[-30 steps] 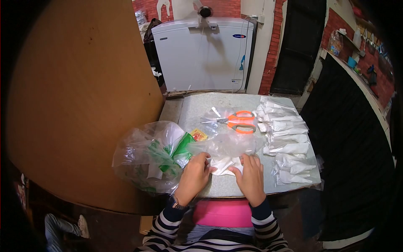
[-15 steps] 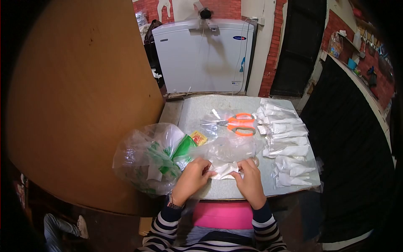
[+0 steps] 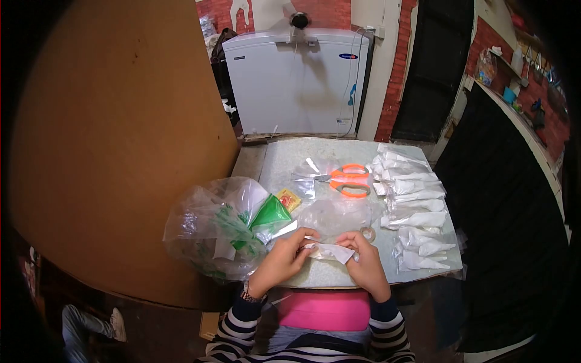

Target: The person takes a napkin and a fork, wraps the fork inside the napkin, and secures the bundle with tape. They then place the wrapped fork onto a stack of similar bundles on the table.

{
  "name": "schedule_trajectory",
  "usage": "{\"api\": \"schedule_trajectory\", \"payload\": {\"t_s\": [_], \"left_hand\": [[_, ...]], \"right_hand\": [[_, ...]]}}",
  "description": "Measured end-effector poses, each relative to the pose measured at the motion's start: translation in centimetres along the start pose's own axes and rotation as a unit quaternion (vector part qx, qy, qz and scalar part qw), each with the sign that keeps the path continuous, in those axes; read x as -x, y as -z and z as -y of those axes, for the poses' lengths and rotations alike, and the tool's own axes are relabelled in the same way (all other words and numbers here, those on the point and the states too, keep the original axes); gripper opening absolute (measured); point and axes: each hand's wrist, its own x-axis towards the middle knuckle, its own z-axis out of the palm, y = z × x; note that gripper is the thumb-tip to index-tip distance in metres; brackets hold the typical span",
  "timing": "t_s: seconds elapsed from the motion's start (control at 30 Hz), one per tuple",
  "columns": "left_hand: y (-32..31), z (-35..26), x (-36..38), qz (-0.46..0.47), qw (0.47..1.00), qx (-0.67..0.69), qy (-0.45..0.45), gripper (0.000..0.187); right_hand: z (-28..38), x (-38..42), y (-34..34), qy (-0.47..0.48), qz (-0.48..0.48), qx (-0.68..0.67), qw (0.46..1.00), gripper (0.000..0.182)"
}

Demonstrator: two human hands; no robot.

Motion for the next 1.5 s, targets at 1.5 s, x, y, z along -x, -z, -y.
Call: {"api": "schedule_trajectory", "payload": {"t_s": [1.5], "left_hand": [[-1.9,1.6,0.1,-0.084,0.996,0.003,-0.038,0.033]], "right_hand": [[-0.1,-0.6,0.1,0.126,0.07,0.135,0.98,0.045]]}}
